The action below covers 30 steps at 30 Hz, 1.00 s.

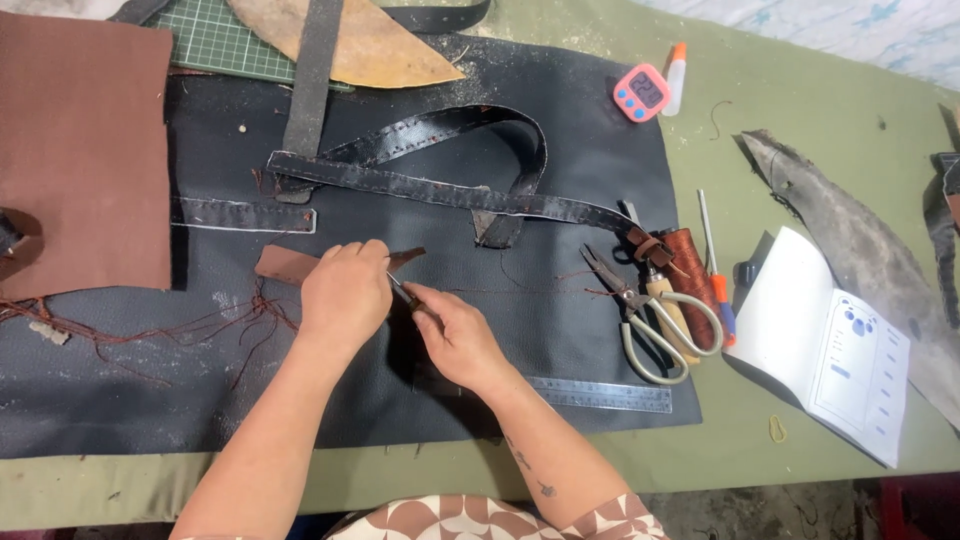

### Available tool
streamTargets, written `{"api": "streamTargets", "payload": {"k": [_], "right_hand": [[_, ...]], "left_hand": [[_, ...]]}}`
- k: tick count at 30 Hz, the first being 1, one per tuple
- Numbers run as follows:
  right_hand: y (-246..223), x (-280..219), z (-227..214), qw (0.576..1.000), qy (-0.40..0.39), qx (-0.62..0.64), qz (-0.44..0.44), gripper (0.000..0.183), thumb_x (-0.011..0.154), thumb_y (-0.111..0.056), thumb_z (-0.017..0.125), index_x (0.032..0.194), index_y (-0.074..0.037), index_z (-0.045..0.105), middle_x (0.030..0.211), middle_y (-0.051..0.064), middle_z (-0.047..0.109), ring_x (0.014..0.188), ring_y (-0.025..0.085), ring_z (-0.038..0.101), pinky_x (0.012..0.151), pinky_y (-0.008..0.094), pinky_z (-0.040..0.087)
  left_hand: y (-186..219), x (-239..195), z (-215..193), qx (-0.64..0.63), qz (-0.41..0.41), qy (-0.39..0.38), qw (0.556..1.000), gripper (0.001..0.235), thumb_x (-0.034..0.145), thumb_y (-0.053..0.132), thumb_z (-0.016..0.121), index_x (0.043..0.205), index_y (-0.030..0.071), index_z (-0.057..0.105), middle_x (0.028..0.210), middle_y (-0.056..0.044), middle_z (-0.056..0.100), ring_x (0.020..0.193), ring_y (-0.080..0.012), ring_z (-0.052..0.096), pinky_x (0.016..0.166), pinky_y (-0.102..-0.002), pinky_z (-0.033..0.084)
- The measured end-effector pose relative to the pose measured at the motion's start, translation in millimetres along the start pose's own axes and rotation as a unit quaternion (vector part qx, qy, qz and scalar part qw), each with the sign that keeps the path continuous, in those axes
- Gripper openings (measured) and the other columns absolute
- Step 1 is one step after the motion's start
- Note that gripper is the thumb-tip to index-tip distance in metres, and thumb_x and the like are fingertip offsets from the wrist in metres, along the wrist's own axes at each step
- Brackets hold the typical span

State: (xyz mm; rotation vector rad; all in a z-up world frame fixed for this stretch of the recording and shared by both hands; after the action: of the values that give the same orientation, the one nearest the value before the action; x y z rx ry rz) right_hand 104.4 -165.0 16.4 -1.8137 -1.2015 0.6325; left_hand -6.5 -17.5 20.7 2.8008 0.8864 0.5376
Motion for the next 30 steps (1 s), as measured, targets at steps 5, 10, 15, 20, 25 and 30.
{"api": "streamTargets", "payload": {"k": [5, 10, 15, 20, 25, 30], "right_hand": [[1, 0, 4, 1.0, 0.006, 0.0, -0.017, 0.039, 0.1, -0.014, 0.059, 0.138, -0.012, 0.065, 0.108, 0.019, 0.074, 0.103, 0.037, 0.072, 0.086, 0.048, 0.06], [5, -1, 7, 0.999, 0.023, -0.006, -0.032, 0.04, 0.099, -0.012, 0.059, 0.139, -0.012, 0.065, 0.103, 0.019, 0.073, 0.101, 0.038, 0.072, 0.084, 0.048, 0.061], [-2, -3, 6, 0.999, 0.02, -0.031, -0.031, 0.041, 0.1, -0.013, 0.058, 0.14, -0.013, 0.063, 0.099, 0.018, 0.071, 0.095, 0.038, 0.072, 0.08, 0.048, 0.061], [-1, -5, 8, 0.998, 0.016, -0.06, -0.031, 0.042, 0.099, -0.013, 0.058, 0.141, -0.014, 0.063, 0.097, 0.018, 0.069, 0.093, 0.039, 0.071, 0.078, 0.048, 0.06], [1, -4, 8, 0.997, 0.021, -0.062, -0.034, 0.042, 0.1, -0.015, 0.058, 0.141, -0.014, 0.062, 0.094, 0.018, 0.068, 0.091, 0.04, 0.071, 0.077, 0.047, 0.06], [7, -5, 8, 0.998, 0.026, -0.056, -0.025, 0.041, 0.1, -0.016, 0.057, 0.141, -0.015, 0.062, 0.093, 0.017, 0.07, 0.089, 0.038, 0.072, 0.075, 0.047, 0.06]], "left_hand": [[-2, 0, 9, -0.037, -0.068, -0.025, 0.997, 0.023, 0.105, 0.024, 0.051, 0.095, 0.012, 0.067, 0.068, -0.005, 0.06, 0.067, -0.0225, 0.067, 0.067, -0.032, 0.056], [6, 1, -5, -0.021, -0.05, 0.019, 0.998, 0.023, 0.105, 0.028, 0.054, 0.093, 0.014, 0.068, 0.069, -0.004, 0.058, 0.071, -0.0215, 0.065, 0.066, -0.029, 0.056], [10, 0, -5, -0.037, -0.045, 0.02, 0.998, 0.023, 0.106, 0.021, 0.051, 0.094, 0.009, 0.067, 0.071, -0.009, 0.062, 0.072, -0.0273, 0.067, 0.067, -0.033, 0.058], [9, -2, 6, -0.008, -0.074, 0.001, 0.997, 0.02, 0.105, 0.021, 0.05, 0.095, 0.01, 0.063, 0.065, -0.007, 0.059, 0.066, -0.0252, 0.067, 0.061, -0.032, 0.058], [12, 0, 11, -0.024, -0.11, -0.056, 0.992, 0.021, 0.107, 0.023, 0.044, 0.102, 0.01, 0.059, 0.063, -0.009, 0.063, 0.061, -0.0281, 0.068, 0.058, -0.04, 0.059], [5, 3, 37, -0.055, -0.103, -0.046, 0.992, 0.026, 0.108, 0.029, 0.042, 0.104, 0.011, 0.059, 0.058, -0.008, 0.063, 0.053, -0.0281, 0.066, 0.05, -0.04, 0.055]]}}
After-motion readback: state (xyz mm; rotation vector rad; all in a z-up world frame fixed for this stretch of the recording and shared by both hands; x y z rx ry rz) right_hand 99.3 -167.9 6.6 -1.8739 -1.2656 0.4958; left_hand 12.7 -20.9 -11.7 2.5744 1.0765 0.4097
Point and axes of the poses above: each hand's wrist, its own x-axis towards the middle knuckle, its own z-axis out of the palm, y = z × x, the point moved 1 cm from there along x, towards the middle knuckle
